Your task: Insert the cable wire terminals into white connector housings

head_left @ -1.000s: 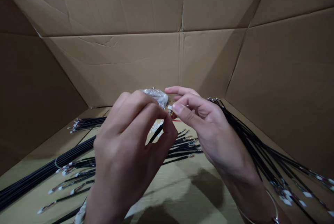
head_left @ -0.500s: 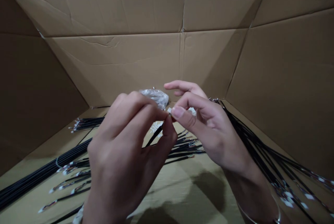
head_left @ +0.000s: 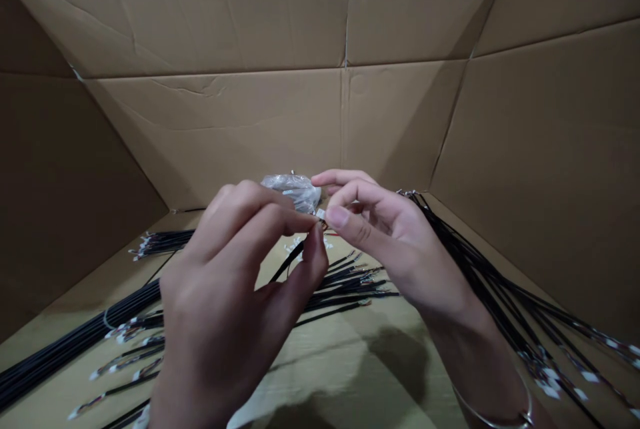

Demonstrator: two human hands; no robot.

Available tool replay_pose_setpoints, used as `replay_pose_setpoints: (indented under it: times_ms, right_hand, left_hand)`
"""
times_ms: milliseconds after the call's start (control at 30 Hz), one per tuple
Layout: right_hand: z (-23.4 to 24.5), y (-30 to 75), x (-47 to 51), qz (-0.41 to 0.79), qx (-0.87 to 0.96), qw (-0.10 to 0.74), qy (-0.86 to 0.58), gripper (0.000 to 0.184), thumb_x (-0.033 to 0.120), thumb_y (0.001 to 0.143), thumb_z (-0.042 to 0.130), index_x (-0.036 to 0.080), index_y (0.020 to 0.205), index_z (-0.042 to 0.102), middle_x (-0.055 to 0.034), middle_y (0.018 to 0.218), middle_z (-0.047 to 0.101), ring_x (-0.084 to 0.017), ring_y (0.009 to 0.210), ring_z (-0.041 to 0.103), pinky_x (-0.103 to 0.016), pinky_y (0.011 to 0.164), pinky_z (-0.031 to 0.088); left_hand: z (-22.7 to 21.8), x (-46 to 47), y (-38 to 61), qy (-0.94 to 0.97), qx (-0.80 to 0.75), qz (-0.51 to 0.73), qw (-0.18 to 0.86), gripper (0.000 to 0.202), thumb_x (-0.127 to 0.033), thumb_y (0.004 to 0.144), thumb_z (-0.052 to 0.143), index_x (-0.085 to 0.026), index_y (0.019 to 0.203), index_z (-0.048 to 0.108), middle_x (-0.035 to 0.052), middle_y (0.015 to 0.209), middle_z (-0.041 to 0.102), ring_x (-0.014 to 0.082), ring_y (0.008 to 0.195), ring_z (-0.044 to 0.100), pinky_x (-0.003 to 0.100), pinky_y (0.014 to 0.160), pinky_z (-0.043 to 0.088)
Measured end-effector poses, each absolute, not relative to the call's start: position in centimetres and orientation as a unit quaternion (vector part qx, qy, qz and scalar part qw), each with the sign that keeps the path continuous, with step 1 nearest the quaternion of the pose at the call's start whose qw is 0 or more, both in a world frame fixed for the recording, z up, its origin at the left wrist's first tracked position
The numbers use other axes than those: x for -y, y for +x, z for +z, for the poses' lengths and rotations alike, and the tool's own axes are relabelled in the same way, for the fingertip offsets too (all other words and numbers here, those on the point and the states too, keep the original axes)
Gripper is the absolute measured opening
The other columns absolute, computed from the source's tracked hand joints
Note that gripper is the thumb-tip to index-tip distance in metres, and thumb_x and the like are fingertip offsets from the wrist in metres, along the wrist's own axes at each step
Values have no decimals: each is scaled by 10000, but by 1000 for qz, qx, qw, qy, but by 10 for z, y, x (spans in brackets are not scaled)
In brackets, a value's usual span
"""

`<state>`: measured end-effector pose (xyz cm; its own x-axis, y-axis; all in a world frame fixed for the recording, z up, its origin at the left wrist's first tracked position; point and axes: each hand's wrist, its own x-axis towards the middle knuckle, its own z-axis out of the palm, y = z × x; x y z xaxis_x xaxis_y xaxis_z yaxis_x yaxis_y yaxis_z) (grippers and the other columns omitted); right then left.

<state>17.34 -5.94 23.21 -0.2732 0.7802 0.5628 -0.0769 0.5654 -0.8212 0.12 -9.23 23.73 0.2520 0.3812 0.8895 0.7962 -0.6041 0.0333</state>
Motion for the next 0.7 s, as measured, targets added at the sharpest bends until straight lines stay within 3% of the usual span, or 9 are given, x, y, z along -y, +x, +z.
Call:
replay_pose_setpoints:
  times_ms: [367, 567, 700]
  right_hand:
    - [232, 174, 57, 403, 687, 557, -234, 238, 357, 974, 772, 227, 789, 698, -56, 1306, 735, -253, 1320, 642, -436, 1129, 446]
    - [232, 174, 60, 446, 654, 570, -219, 220, 342, 971, 775, 227, 792, 720, -46, 1327, 745, -260, 1302, 668, -442, 1132, 475]
    - [229, 174, 59, 479, 642, 563, -206, 204, 318, 973, 773, 228, 796, 726, -37, 1335, 752, -255, 1312, 672, -445, 1161, 466]
  left_hand:
    - [236, 93, -1, -767, 369, -469, 236, 100, -191, 964, 681, -257, 908, 630, -16, 889, 656, 168, 763, 636, 322, 774, 573]
    - [233, 87, 7, -748, 345, -533, 194, 60, -330, 888, 738, -324, 863, 684, 11, 821, 669, 266, 816, 669, 374, 654, 556]
    - [234, 81, 8, -744, 344, -542, 187, 65, -374, 869, 755, -332, 876, 706, 9, 792, 675, 271, 828, 679, 360, 643, 556]
